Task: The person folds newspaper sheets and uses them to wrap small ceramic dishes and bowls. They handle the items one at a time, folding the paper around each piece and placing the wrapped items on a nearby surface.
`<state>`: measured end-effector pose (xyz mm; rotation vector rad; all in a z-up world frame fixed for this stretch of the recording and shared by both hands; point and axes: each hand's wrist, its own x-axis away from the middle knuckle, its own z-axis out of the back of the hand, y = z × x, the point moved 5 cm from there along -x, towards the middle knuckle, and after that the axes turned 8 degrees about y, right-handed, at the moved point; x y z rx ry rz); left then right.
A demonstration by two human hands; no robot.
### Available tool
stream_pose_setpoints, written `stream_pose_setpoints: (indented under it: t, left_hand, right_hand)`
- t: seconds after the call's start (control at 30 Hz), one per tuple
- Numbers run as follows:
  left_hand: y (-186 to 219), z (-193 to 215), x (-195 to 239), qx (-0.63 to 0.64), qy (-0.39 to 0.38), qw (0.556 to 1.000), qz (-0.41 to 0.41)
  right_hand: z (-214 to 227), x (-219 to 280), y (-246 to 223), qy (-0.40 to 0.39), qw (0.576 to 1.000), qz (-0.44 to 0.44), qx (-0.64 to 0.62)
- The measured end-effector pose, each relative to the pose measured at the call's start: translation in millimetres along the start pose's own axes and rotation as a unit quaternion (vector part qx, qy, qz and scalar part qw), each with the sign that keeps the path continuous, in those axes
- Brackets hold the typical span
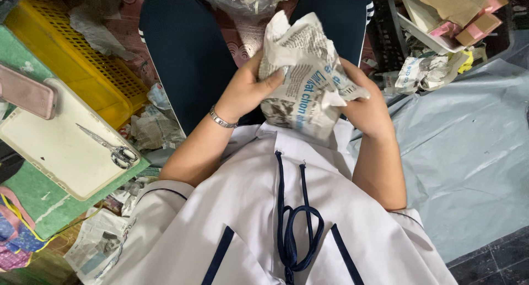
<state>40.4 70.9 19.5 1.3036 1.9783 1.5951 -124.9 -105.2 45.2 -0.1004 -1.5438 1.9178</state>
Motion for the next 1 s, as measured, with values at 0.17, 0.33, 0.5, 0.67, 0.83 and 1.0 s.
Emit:
stream_pose_setpoints:
  t: [0.17, 0.33, 0.5, 0.67, 0.83, 1.0]
  left_hand:
    - [3, 4, 0, -0.133, 0.036, 0.99, -0.001]
    - [20, -1, 0, -0.211, 0.015, 0.977, -0.036]
    - [40, 1, -3, -0.08, 0.005, 0.992, -0.093]
    - [39, 2, 2, -0.065, 0.042, 0.996, -0.056]
    - [50, -2, 1, -0.059, 0.016, 0.991, -0.116]
    - [63, 4, 0, 0.012, 0.037, 0.99, -0.137]
  right_hand:
    - [-3, -2, -13, -0.025, 0.964, 0.057, -0.26]
    - [-2, -5, 21, 0.07, 0.97, -0.045, -0.229]
    - [-1, -4, 29, 0.078, 0.988, -0.02, -0.131]
    - [-5, -4, 8, -0.036, 0.978, -0.027, -0.202]
    - [-10, -4, 4, -0.043, 0.982, -0.074, -0.168]
    - [-7, -6, 16, 0.0, 0.997, -0.061, -0.055]
